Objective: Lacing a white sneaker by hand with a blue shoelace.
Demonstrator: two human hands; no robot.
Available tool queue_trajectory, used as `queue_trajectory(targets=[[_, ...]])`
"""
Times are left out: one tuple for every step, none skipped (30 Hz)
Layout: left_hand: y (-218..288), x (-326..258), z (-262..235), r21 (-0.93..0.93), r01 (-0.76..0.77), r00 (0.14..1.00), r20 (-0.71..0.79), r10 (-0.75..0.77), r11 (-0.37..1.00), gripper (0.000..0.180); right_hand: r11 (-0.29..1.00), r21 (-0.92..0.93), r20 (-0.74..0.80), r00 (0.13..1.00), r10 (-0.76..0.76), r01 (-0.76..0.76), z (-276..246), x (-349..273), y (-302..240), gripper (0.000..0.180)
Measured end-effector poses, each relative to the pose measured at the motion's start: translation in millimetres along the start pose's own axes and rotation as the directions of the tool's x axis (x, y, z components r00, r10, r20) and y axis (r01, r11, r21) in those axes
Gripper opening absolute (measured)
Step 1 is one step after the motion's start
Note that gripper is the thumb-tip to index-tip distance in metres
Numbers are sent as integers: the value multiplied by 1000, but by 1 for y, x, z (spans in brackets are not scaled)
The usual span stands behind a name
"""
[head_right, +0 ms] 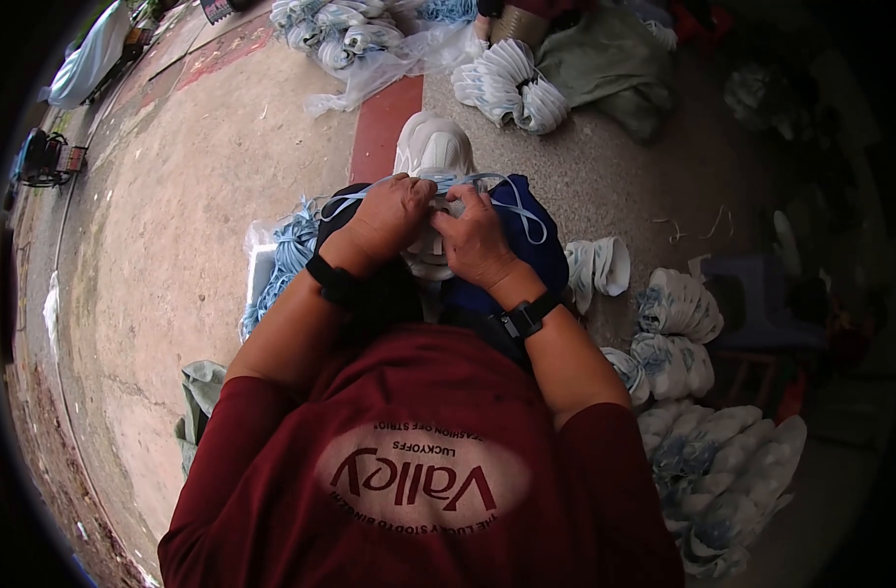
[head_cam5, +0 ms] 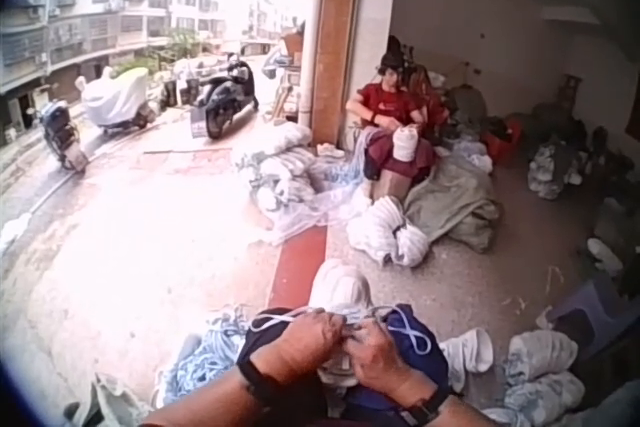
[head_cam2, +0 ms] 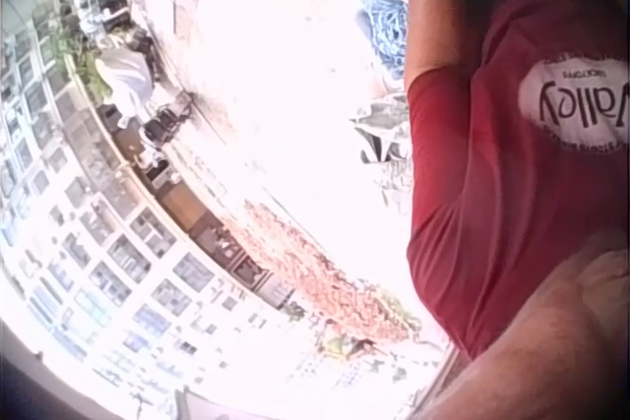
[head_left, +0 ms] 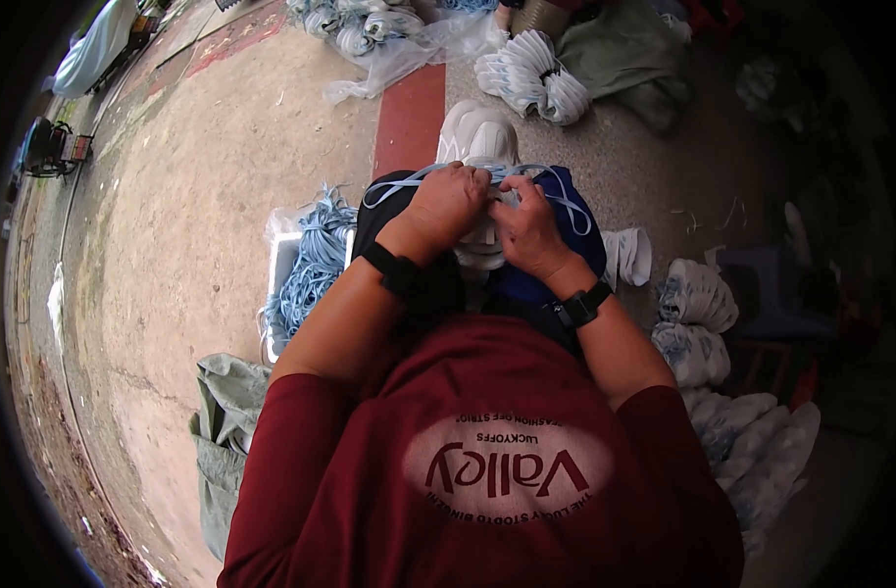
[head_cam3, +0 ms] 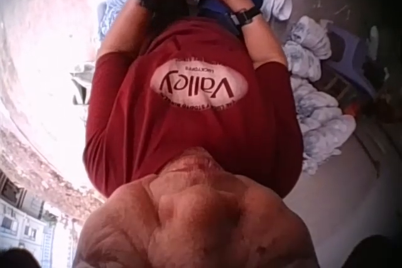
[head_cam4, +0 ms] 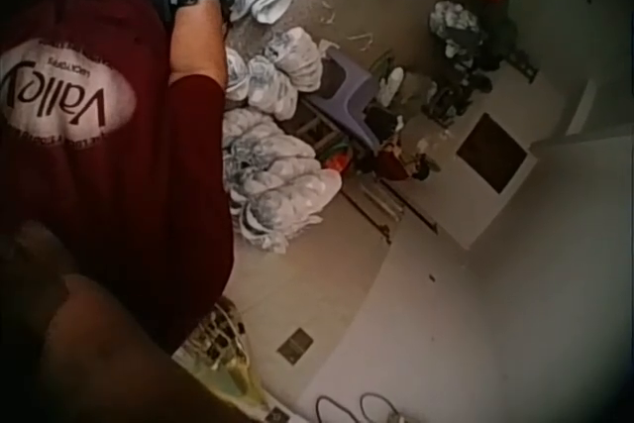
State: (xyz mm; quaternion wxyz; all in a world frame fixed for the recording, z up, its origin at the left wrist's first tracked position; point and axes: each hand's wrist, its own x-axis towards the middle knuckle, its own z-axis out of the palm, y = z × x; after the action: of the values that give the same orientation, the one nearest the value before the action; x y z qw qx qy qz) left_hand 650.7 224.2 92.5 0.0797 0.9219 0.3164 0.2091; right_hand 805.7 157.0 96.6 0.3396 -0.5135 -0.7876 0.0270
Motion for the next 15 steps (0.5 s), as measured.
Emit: queue_trajectory(targets=[[-1,-2,-4,-2,-3,1000,2,3,1000,22,996,-15,55,994,-89,90,-4,1,0,11],[-4,-6,-10,12,-15,1000,13,15,1000,21,983,-24,111,978,-177,181,-6,2,1,10],[-4,-8,-15,29,-25,999,20,24,999,20,983,-25,109,978,-178,182,-6,3,4,10],[-3,-10,-18,48,-5,999,43,3,999,18,980,-25,104,975,-194,197,-3,4,9,9],[-2,-9,-17,50,-7,999,42,5,999,18,977,-26,99,973,-209,213,-2,5,11,7],[-3,-8,-16,49,-7,998,58,4,999,17,976,-26,99,972,-213,216,0,6,10,7],[-4,-7,-14,49,-7,997,75,4,999,16,976,126,80,979,-188,177,3,7,8,5],[-5,-6,-12,50,-7,997,73,4,999,16,952,276,66,985,-159,135,5,7,6,3],[-4,-5,-10,43,-4,999,47,2,999,13,952,275,67,985,-157,133,7,7,4,3],[-4,-5,-8,35,0,1000,22,-1,999,10,929,368,65,996,-68,39,8,6,3,3],[-5,-6,-6,32,0,1000,24,-1,999,10,888,457,73,997,23,-54,8,5,1,7],[-5,-9,-6,-3,91,996,12,-91,996,7,887,458,76,997,25,-57,3,2,2,7],[-5,-14,-7,-40,181,983,4,-181,983,6,784,574,129,972,197,-235,-7,-3,6,11],[-11,-24,-13,-16,235,971,-33,-236,972,7,633,666,207,913,352,-395,-17,-10,13,16],[-20,-40,-26,7,288,955,-72,-287,958,8,470,809,153,899,410,-352,-29,-21,25,20]])
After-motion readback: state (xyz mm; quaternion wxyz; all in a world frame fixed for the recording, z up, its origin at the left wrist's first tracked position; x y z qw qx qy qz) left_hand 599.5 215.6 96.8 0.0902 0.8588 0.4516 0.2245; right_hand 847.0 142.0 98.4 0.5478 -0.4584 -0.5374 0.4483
